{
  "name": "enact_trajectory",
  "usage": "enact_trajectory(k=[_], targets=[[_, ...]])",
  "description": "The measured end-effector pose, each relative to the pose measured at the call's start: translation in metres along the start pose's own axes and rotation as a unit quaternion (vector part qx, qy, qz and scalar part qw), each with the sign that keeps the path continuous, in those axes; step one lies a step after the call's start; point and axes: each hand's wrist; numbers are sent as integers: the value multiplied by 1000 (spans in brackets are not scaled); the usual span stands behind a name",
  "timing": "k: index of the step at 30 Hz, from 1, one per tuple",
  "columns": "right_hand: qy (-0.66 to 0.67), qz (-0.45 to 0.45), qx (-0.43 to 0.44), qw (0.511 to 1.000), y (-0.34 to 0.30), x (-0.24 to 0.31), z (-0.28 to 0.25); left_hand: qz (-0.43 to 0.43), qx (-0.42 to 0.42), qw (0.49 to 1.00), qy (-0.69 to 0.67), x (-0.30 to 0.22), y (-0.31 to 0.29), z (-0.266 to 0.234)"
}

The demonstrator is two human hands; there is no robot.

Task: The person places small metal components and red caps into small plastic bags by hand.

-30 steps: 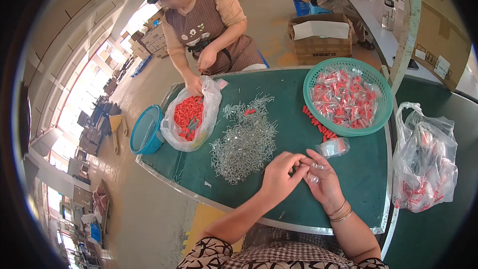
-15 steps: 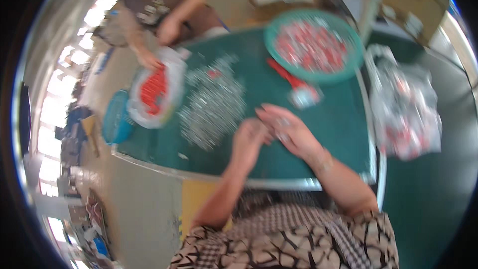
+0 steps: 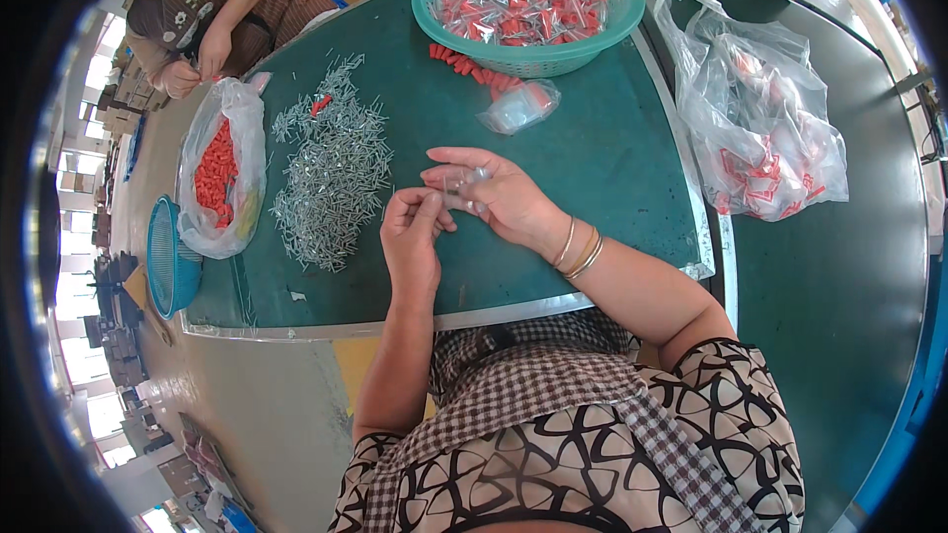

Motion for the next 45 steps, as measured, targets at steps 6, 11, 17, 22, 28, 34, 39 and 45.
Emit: enact_trajectory(k=[6, 11, 17, 22, 28, 34, 39, 45], targets=[[-107, -24, -105, 988, 1, 8, 5, 39, -36, 996, -70, -4, 7, -4], [-157, -38, -98, 982, 6, 9, 6, 56, -23, 988, 143, -2, 9, 1], [-204, -39, -21, 978, 6, 2, 13, 119, -40, 945, 302, 5, 13, 4], [-178, -46, -2, 983, 9, 6, 13, 99, -46, 972, 210, -2, 15, 10], [-187, -41, -2, 982, 5, 4, 14, 115, -4, 954, 277, 1, 11, 0], [-167, -34, -118, 978, -1, 6, 5, 51, -85, 992, 81, -5, 9, -5], [-283, 44, -171, 943, -5, 17, 25, 192, -147, 917, 317, -19, 6, 1], [-444, -52, -121, 886, 4, -6, 20, 302, -75, 832, 460, -13, 9, 9]])
Point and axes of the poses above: each hand's wrist, its own y-axis towards the middle knuckle, its own z-axis out of the palm, x = y × z, and after that the axes turned 9 degrees about x, right-handed
